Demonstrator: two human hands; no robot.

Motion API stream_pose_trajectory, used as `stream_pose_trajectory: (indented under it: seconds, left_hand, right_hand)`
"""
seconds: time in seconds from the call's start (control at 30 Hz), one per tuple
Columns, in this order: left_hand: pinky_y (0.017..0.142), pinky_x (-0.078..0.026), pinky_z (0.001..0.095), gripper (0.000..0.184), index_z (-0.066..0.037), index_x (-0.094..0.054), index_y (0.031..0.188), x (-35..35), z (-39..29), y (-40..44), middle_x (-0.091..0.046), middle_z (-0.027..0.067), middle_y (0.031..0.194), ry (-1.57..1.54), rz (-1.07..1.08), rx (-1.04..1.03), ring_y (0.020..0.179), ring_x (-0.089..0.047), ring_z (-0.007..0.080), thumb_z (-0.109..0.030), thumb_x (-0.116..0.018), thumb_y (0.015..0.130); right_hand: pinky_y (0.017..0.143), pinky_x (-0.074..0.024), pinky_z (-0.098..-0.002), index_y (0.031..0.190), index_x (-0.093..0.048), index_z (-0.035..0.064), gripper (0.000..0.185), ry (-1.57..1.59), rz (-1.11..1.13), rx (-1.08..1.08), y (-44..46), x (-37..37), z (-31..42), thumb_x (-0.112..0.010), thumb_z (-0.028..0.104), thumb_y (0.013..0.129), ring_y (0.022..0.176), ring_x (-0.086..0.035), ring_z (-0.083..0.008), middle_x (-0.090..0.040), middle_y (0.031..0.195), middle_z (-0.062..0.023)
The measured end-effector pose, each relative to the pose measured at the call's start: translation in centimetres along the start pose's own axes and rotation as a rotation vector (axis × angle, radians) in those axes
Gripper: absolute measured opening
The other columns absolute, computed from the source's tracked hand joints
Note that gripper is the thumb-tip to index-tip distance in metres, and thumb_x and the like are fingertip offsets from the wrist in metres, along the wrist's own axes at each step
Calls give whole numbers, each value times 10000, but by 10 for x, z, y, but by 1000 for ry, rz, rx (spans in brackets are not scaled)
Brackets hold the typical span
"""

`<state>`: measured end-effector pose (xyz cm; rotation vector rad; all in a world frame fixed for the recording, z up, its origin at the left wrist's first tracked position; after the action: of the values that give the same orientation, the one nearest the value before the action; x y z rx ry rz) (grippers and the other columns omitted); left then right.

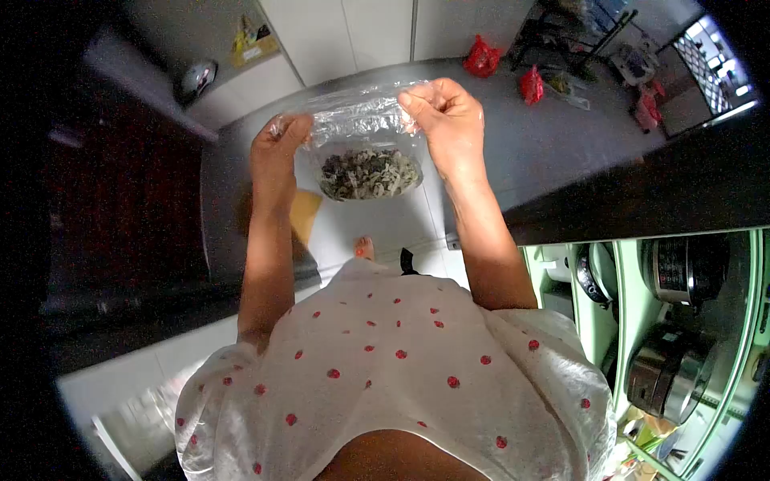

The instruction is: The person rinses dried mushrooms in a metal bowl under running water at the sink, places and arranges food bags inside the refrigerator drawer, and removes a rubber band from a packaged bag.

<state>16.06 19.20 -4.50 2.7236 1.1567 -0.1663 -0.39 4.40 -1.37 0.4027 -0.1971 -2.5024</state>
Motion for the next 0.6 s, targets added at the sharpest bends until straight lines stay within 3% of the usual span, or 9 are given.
stream_pose_trajectory:
  seconds: [0.17,0.27,0.33,0.4,0.43,0.47,0.53,0.6]
  left_hand:
    - [796,-403,250,187,-18,-610,965,-16,4,99,-612,17,851,-130,107,38,809,-551,112,-146,-602,830]
    - [826,-393,268,179,-17,-606,958,-32,31,145,-615,30,858,-188,324,86,844,-555,125,-155,-556,855]
    - [773,-419,265,172,-9,-601,938,-53,43,177,-607,35,796,-154,424,27,796,-562,125,-146,-527,866]
    - [743,-450,283,193,1,-587,951,-75,53,212,-604,50,790,-171,430,36,751,-576,144,-162,-520,873]
    - [713,-481,302,215,11,-574,963,-91,56,226,-600,66,784,-172,406,41,705,-591,163,-177,-513,880]
    - [640,-482,270,184,-5,-585,933,-107,57,241,-570,42,731,-172,381,111,659,-563,125,-167,-516,880]
    - [621,-480,263,180,-8,-586,933,-135,68,272,-570,40,731,-229,416,107,651,-560,121,-168,-525,877]
    - [602,-478,256,177,-11,-586,933,-165,73,298,-569,38,732,-282,449,88,644,-557,118,-169,-533,874]
  right_hand:
    - [478,-424,-214,709,-533,24,127,201,-50,-1,75,-27,-14,-642,-1,767,544,-519,-92,-576,653,-45]
    - [500,-436,-226,750,-542,28,107,297,-129,-67,107,-17,-31,-643,-2,765,570,-531,-103,-579,674,-50]
    - [527,-445,-225,768,-553,30,99,313,-176,-58,132,3,-38,-647,-1,762,590,-539,-104,-586,694,-48]
    - [711,-461,-251,950,-575,21,240,191,-195,15,154,20,-42,-689,70,744,766,-563,-120,-610,849,-60]
    - [711,-461,-251,950,-575,21,240,185,-217,19,166,30,-42,-689,70,744,766,-563,-120,-610,849,-60]
    - [801,-425,-267,1060,-533,21,385,88,-208,-8,180,37,-42,-709,114,730,869,-541,-130,-592,953,-65]
    - [952,-338,-296,1274,-389,20,715,-10,-100,-64,202,59,-49,-750,220,690,1089,-451,-156,-512,1176,-75]
    - [960,-331,-302,1275,-392,26,730,-133,-36,-59,222,82,-54,-754,254,683,1085,-461,-158,-513,1187,-83]
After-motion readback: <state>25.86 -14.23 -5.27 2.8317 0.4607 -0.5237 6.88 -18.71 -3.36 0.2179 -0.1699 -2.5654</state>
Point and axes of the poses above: each hand's wrist, its own y-axis towards the middle knuckle, its own x-axis out of the back of the hand, z = x × y, the point moved 4 cm from there along y, towards the middle knuckle
